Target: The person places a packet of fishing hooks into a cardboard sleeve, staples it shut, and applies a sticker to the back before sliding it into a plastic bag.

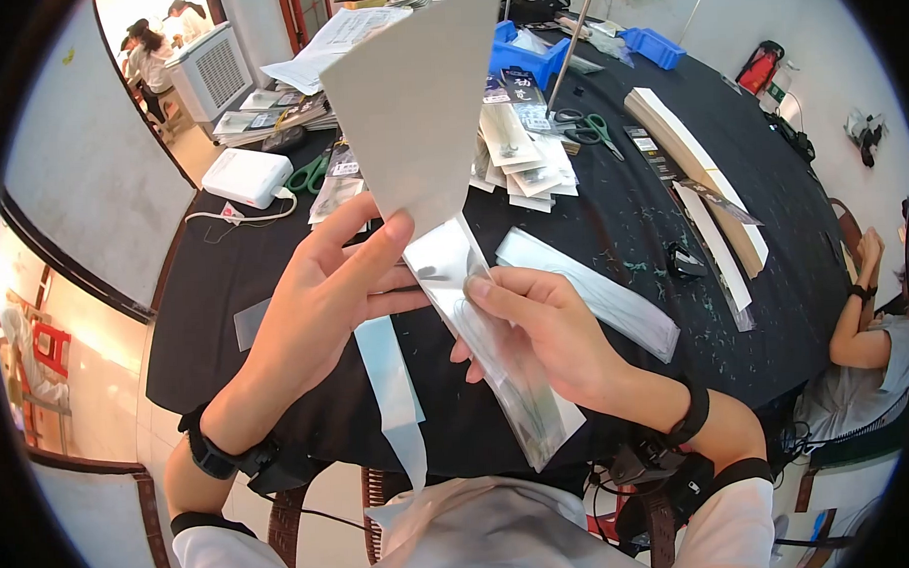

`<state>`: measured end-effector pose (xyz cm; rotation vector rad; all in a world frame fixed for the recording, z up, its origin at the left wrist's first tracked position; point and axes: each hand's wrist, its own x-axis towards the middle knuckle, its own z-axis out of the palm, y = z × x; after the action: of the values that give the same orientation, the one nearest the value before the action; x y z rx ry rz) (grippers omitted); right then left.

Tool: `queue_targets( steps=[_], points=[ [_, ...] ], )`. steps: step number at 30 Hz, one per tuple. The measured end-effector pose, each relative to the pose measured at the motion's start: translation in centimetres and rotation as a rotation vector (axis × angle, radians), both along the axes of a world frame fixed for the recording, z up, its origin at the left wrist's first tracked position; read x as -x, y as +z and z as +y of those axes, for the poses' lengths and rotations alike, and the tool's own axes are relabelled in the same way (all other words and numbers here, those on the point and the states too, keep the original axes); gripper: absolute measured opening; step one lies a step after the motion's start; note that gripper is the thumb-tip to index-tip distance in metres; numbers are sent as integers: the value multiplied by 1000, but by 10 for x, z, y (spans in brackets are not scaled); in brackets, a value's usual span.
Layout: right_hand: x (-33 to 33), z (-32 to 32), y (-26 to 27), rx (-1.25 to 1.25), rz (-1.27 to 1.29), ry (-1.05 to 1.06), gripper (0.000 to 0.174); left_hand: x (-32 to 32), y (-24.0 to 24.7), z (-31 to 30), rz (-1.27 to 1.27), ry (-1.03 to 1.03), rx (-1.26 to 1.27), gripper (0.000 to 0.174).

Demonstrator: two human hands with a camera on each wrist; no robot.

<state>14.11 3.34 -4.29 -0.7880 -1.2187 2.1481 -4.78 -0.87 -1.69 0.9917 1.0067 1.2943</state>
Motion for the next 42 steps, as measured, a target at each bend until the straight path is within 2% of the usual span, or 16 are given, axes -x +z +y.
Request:
queue_targets(
  steps=[19,24,26,27,28,30,32,34,38,42],
  points=[
    [-2,0,-3,3,24,10,27,4,-5,-2,-13,-65,-6,48],
    [-4,-2,-3,14,55,-26,26,3,-5,-1,28,-127,-40,35],
    [-10,-2,-3,60,188,50,25,3,-6,0,-8,-135,-27,33],
    [-12,-2,-3,76,63,17,24,4,-6,0,-43,-141,-13,32],
    [-10,-3,-4,77,63,16,24,4,-6,0,-43,-142,-12,32],
    [-6,-5,-7,-108,13,-72,24,5,-4,-1,-114,-197,-21,31],
    [-7,-5,-4,-151,-25,-64,24,2,-5,1,-108,-158,56,27],
    [-7,-4,-6,-178,11,-37,24,-6,-9,-2,101,-11,-46,23],
    [-4,-6,-2,-225,-79,-88,21,-11,-5,-3,107,63,-1,22],
    [-3,-7,-5,-238,-62,-87,20,-7,-9,-1,120,45,101,21]
  ],
)
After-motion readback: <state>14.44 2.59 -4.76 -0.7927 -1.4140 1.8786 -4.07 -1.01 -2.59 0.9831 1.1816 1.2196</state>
